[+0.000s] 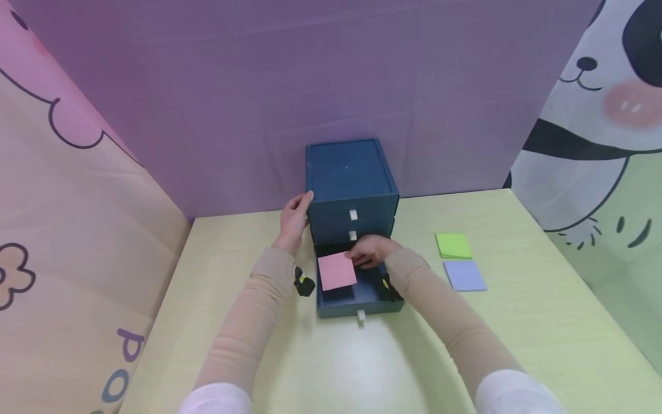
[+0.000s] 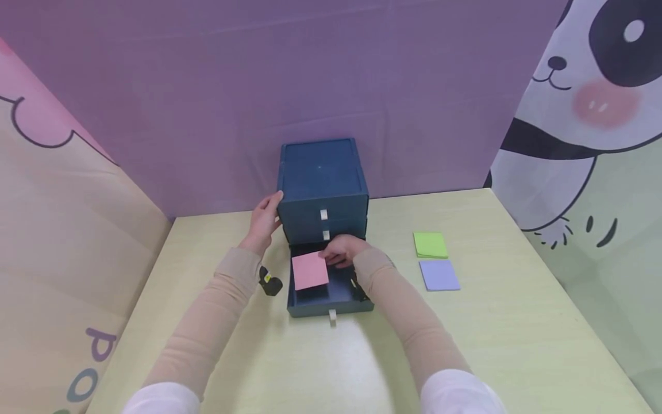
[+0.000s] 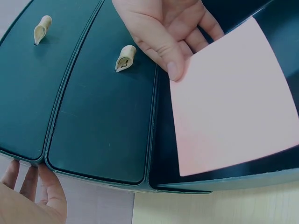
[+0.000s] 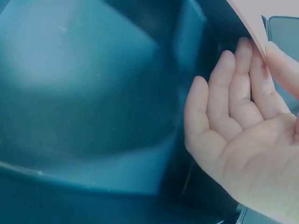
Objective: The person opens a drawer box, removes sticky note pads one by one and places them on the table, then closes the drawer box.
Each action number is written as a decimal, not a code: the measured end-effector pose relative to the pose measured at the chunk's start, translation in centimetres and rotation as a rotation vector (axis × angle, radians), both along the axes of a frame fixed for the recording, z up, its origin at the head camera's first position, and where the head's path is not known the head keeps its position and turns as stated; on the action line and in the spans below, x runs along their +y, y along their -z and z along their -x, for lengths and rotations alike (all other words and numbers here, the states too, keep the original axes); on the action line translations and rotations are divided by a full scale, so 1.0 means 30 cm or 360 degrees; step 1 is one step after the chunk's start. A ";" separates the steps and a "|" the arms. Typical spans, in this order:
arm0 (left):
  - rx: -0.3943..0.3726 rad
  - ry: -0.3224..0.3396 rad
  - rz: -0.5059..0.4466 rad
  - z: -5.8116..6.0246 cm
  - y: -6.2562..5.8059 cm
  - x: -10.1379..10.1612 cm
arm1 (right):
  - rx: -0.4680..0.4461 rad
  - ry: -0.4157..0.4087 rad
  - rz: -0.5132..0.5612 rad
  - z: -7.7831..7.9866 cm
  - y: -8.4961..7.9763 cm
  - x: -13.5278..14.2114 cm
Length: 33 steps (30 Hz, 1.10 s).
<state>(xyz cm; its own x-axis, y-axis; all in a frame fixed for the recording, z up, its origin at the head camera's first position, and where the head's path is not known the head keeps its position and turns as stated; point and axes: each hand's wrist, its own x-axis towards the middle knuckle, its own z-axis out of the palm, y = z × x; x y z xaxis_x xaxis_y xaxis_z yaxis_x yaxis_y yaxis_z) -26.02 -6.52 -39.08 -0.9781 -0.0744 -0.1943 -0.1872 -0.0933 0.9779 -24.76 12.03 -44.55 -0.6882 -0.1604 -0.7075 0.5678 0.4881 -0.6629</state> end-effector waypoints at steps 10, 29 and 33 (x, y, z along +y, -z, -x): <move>-0.0006 -0.0012 -0.0005 -0.003 0.000 -0.005 | 0.0052 -0.0028 -0.0051 -0.021 -0.037 -0.002; 0.0026 -0.0008 -0.0019 -0.001 -0.006 0.001 | 0.0162 -0.0009 0.0062 -0.068 -0.073 0.051; 0.0031 -0.0010 -0.0019 -0.002 -0.006 -0.001 | 0.0163 -0.0025 0.0089 -0.079 -0.083 0.073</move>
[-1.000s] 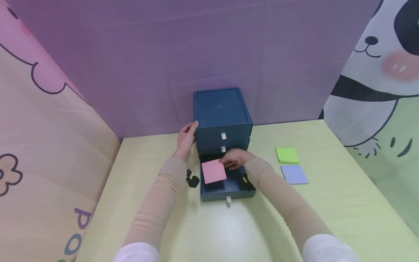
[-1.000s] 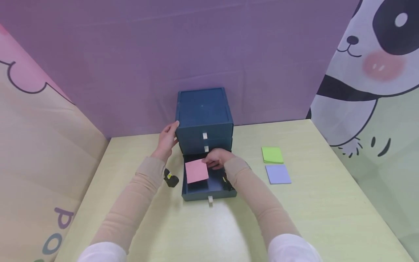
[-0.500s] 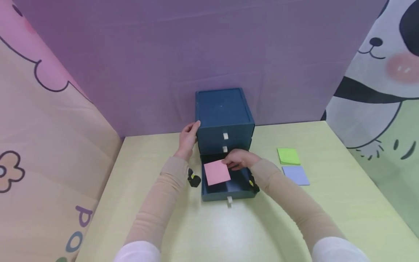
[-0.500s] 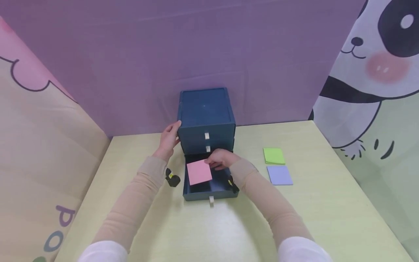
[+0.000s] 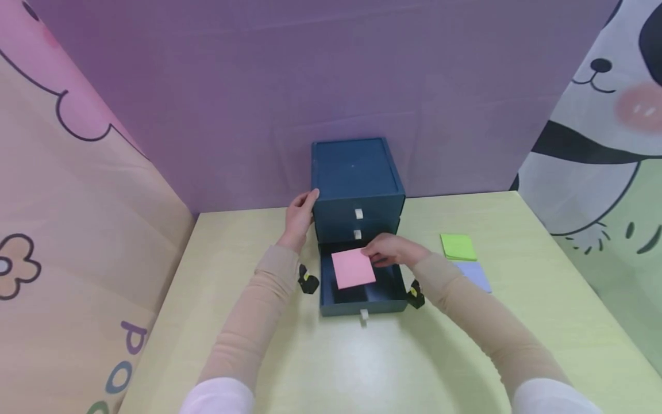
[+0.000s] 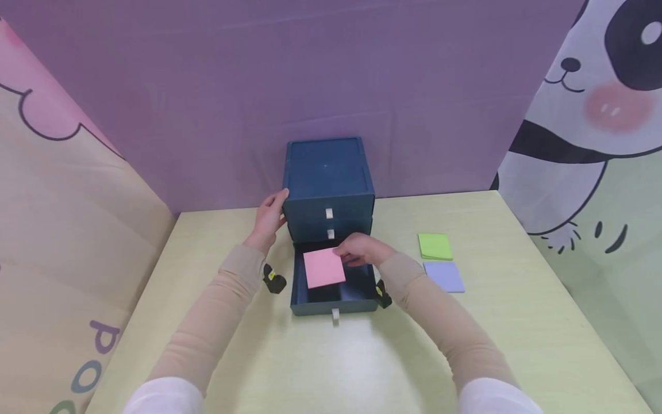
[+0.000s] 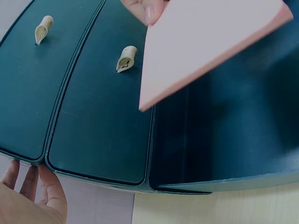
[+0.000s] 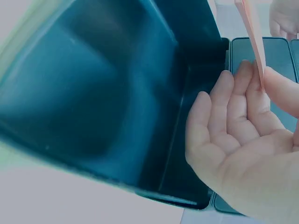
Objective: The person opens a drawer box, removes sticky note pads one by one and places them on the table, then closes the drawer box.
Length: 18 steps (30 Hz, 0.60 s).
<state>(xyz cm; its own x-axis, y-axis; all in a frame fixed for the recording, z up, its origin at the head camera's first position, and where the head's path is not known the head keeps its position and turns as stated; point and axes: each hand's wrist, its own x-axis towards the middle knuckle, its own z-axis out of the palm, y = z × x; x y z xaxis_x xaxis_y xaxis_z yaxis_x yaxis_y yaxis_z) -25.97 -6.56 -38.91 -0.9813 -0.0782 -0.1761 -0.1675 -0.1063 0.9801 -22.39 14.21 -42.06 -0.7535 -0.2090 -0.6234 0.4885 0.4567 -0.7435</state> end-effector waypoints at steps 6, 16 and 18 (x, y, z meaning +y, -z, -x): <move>-0.0022 -0.0003 0.0004 0.004 -0.002 -0.004 | 0.0013 -0.0013 -0.0005 -0.013 0.000 0.037; -0.0055 -0.0047 -0.0028 -0.006 0.016 -0.018 | -0.0012 -0.0057 -0.0155 -0.026 -0.007 0.134; -0.0047 -0.0046 -0.0028 -0.006 0.014 -0.020 | 0.0009 -0.0092 -0.0159 -0.030 -0.016 0.158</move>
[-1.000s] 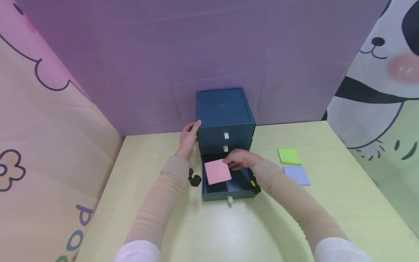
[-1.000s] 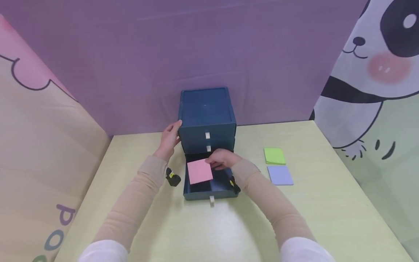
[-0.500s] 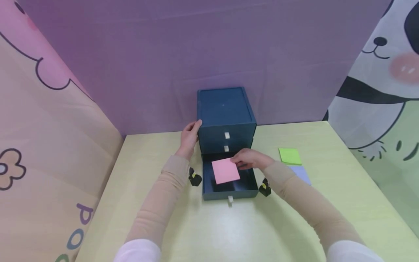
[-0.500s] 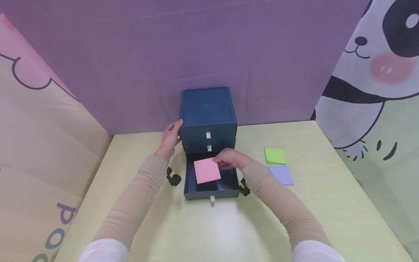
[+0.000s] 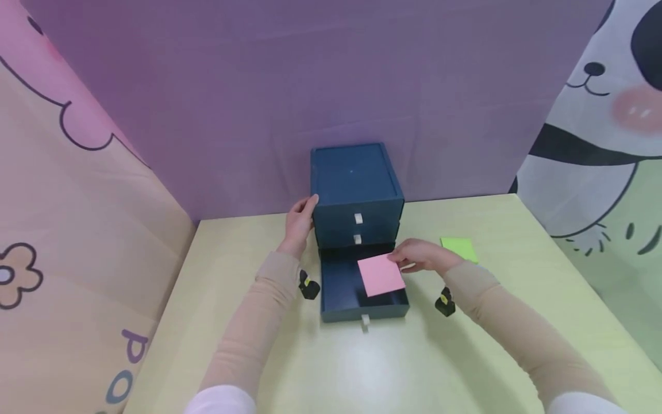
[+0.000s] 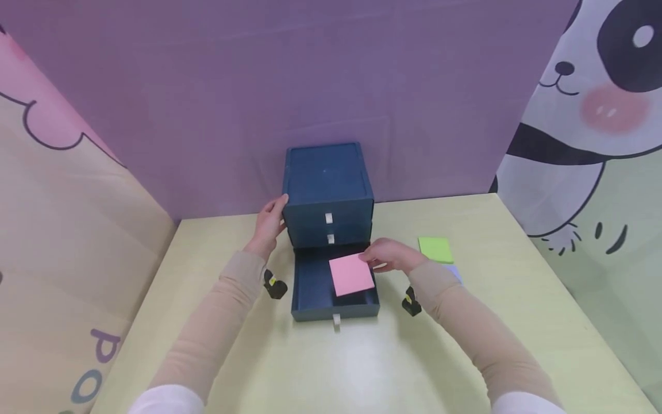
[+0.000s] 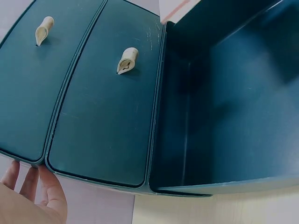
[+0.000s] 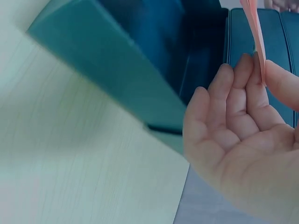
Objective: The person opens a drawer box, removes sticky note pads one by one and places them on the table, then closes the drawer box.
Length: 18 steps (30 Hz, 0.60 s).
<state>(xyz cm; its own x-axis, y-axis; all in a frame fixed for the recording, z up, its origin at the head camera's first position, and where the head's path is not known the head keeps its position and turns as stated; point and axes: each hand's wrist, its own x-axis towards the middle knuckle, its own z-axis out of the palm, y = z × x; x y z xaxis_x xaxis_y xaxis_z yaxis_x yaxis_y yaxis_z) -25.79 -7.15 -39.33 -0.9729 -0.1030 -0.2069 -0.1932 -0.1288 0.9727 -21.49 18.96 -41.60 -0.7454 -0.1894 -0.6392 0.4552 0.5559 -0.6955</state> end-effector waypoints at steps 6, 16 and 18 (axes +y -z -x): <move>0.0011 0.0009 0.0008 -0.007 -0.006 -0.006 | -0.0039 -0.0042 0.0042 -0.009 -0.005 0.073; 0.0015 -0.0010 0.0008 -0.002 -0.001 -0.002 | -0.0073 -0.0085 0.0094 -0.050 0.011 0.239; 0.0023 -0.0011 0.0001 -0.001 0.000 -0.001 | -0.0070 -0.0112 0.0107 -0.061 0.011 0.272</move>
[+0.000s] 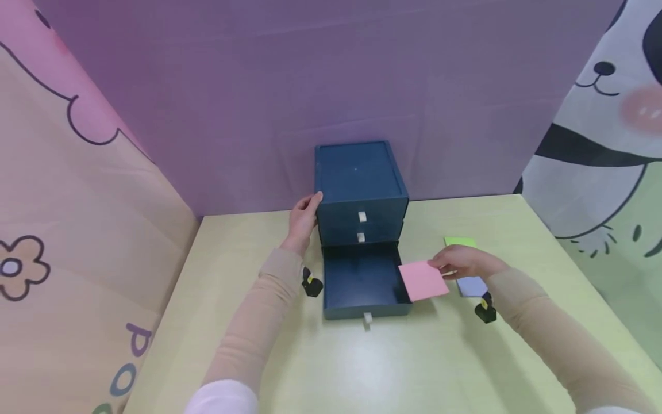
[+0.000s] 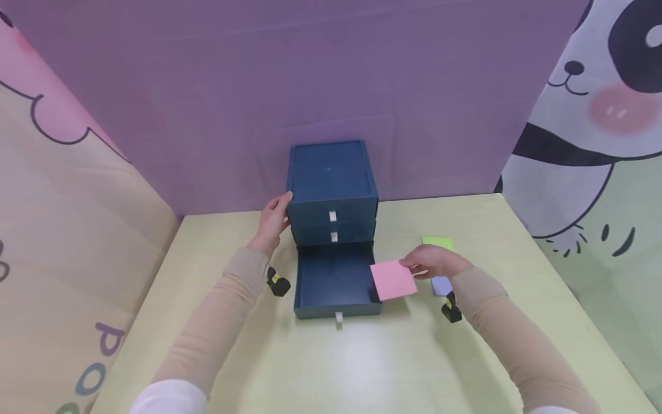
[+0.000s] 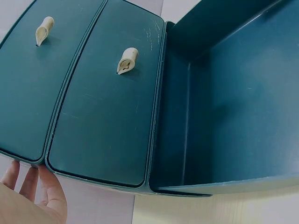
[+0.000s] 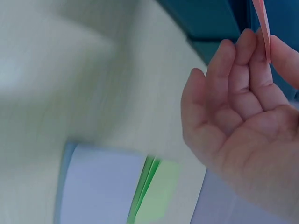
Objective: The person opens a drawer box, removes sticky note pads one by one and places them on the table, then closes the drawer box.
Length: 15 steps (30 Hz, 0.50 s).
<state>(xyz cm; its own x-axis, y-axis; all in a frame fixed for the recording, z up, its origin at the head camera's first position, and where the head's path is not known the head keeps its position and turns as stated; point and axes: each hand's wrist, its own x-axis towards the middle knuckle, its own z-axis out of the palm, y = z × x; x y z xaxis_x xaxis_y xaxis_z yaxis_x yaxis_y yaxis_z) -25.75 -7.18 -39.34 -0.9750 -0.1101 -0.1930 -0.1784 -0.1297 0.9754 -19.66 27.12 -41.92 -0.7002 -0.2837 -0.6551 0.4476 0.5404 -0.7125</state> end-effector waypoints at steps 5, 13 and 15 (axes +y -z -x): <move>0.0002 0.0008 -0.0011 -0.002 -0.001 -0.001 | 0.0037 -0.0070 0.0032 -0.028 0.004 0.078; 0.0009 0.0012 -0.0013 -0.003 -0.008 -0.001 | 0.0038 -0.0123 -0.0071 -0.071 0.041 0.182; 0.0001 0.0013 -0.0016 -0.004 -0.007 0.000 | 0.0023 -0.0131 -0.0122 -0.090 0.051 0.207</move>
<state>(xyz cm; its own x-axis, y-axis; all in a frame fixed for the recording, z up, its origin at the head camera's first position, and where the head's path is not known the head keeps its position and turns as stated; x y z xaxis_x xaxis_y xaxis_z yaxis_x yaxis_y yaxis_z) -25.62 -7.19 -39.13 -0.9760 -0.1003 -0.1933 -0.1788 -0.1380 0.9742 -16.96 33.33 -43.44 -0.6864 -0.2899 -0.6670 0.3895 0.6280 -0.6738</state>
